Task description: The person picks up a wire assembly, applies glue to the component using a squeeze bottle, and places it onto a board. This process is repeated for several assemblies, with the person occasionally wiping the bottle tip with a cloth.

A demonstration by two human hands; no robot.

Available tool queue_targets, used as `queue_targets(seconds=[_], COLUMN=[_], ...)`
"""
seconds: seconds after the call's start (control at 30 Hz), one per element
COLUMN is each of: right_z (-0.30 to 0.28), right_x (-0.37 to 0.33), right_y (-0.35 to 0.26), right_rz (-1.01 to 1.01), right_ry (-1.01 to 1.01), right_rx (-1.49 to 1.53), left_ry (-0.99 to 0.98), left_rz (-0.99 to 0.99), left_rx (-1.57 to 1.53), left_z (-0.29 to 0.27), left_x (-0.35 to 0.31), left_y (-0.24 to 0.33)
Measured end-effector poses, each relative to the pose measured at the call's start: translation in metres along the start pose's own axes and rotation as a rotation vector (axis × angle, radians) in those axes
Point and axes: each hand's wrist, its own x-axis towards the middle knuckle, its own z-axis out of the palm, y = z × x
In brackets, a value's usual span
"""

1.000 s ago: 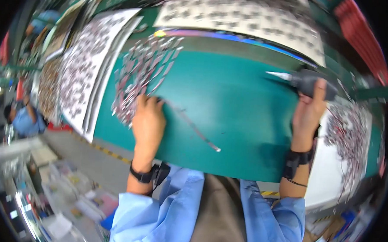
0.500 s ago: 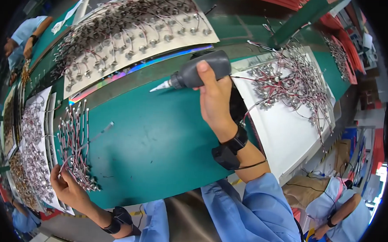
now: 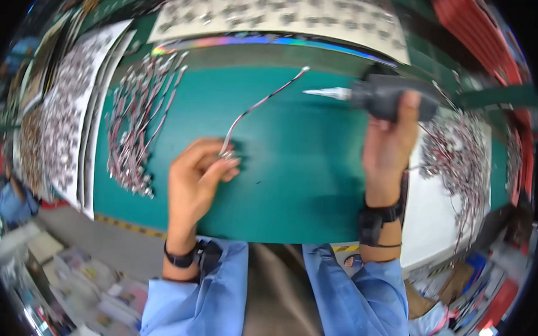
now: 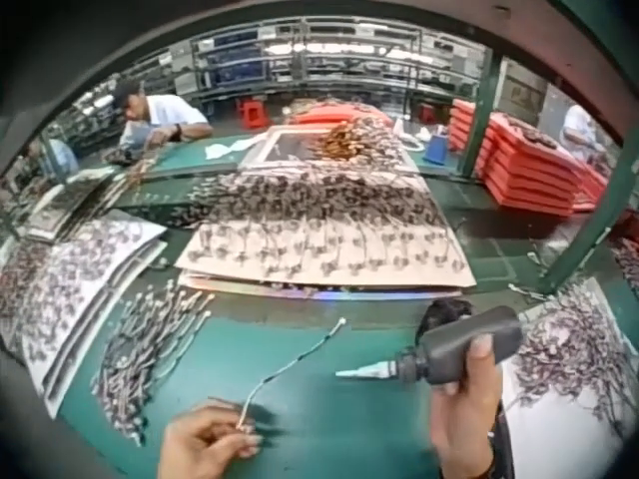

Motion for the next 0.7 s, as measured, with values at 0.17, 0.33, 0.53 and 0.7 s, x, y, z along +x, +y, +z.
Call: queue_targets(seconds=[0.17,0.33,0.53,0.7], right_z=[0.011,0.024,0.026,0.034], right_x=[-0.025,-0.047,-0.058,-0.061], right_y=[0.008,0.016,0.024,0.023], right_rz=[0.018,-0.078,-0.172,-0.149], right_ry=[-0.165,-0.26,-0.262,-0.161], right_rx=[-0.014,-0.211,-0.331,-0.297], left_ry=[0.109,0.159,0.148,0.145], left_rz=[0.144,0.171,0.189,0.177], left_rx=[-0.156,-0.18,-0.134,-0.141], left_z=[0.017,0.019,0.019,0.02], left_x=[0.019,0.021,0.023,0.022], left_y=[-0.013,-0.014,-0.015,-0.014])
